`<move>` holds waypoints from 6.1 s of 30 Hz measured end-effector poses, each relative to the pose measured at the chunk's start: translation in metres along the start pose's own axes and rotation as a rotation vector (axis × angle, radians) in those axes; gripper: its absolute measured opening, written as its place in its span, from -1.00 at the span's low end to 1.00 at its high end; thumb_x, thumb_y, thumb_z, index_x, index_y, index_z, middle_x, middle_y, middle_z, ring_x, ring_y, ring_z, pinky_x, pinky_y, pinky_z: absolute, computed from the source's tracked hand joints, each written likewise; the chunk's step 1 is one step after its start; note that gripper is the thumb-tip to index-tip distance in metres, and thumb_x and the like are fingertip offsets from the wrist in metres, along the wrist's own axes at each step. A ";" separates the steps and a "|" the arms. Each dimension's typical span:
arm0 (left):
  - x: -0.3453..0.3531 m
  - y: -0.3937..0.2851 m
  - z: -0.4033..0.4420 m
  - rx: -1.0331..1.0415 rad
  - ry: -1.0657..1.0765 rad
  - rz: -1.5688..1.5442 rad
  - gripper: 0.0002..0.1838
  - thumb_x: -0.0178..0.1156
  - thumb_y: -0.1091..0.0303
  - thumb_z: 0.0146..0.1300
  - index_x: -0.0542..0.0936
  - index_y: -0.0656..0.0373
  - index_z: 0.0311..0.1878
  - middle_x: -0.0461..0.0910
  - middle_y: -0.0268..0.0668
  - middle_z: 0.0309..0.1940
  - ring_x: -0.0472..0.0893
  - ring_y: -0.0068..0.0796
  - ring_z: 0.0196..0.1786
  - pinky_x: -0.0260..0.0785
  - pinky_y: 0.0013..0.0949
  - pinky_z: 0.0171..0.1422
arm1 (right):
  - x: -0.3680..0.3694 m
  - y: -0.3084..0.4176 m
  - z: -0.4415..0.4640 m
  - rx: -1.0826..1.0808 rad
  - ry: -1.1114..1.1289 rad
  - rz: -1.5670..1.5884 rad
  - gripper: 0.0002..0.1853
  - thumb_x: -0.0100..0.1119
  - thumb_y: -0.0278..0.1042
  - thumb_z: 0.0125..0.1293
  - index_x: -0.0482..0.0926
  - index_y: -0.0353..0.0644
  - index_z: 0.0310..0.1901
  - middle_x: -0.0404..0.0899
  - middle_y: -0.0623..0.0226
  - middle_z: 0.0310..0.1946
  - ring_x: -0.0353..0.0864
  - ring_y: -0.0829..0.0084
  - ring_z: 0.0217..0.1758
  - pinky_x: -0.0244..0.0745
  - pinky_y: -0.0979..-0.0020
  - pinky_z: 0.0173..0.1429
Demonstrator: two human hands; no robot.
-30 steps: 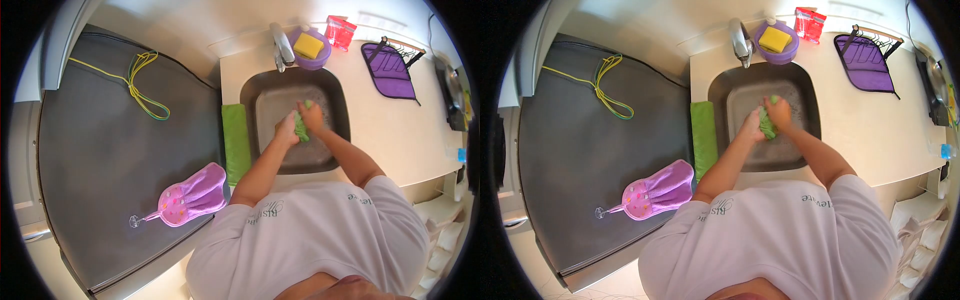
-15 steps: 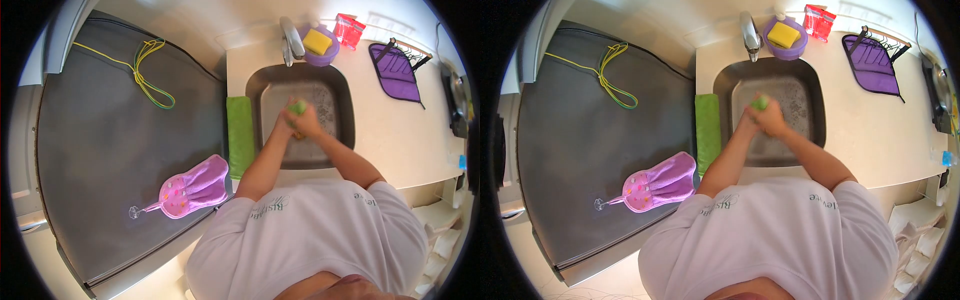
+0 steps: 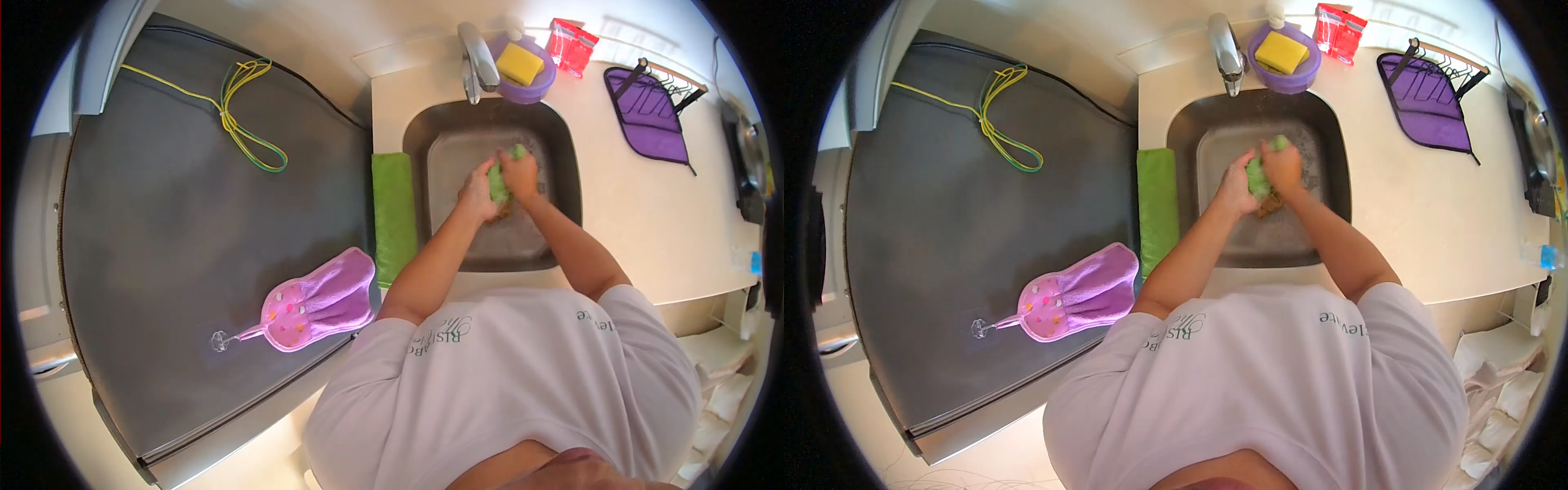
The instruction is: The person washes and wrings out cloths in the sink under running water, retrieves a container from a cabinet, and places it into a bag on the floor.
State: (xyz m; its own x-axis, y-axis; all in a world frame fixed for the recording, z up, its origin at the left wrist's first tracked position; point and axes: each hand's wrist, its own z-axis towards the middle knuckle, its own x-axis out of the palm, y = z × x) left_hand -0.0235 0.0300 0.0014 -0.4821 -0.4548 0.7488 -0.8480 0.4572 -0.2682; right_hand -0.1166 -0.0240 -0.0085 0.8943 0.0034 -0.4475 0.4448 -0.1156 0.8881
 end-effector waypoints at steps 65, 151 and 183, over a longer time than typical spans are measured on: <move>0.020 -0.071 0.032 0.280 -0.018 0.589 -0.73 -0.03 0.38 0.26 0.46 0.17 0.00 0.56 -0.24 -0.15 0.59 -0.30 -0.15 0.46 -0.25 -0.04 | -0.014 0.117 0.079 0.316 0.964 0.381 -0.70 0.08 -0.19 0.26 0.53 -0.27 -0.13 0.59 0.25 -0.21 0.56 0.38 -0.17 0.47 0.39 -0.11; -0.051 -0.018 0.087 0.464 0.360 0.144 -0.68 0.09 0.04 0.22 0.50 0.08 -0.13 0.51 -0.31 -0.20 0.51 -0.39 -0.17 0.37 -0.29 -0.03 | 0.029 0.053 -0.001 -0.236 0.231 -0.230 -0.70 0.22 -0.19 0.00 0.64 -0.19 -0.26 0.63 0.03 -0.31 0.62 0.13 -0.22 0.46 0.25 -0.08; 0.045 -0.076 -0.013 0.179 -0.062 0.909 -0.61 -0.02 0.11 0.30 0.48 0.10 0.08 0.54 -0.23 -0.02 0.56 -0.31 -0.01 0.43 -0.10 0.06 | -0.040 0.037 0.058 0.363 0.708 0.485 -0.26 -0.08 0.32 0.24 0.30 -0.14 0.26 0.28 0.19 0.24 0.27 0.35 0.26 0.12 0.25 0.31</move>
State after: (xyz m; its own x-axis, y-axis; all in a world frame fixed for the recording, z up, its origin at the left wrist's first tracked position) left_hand 0.0218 -0.0149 0.0631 -0.9847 -0.0218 0.1730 -0.1576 0.5354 -0.8298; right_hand -0.1388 -0.0862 0.0357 0.8527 0.4651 0.2380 0.0794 -0.5656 0.8208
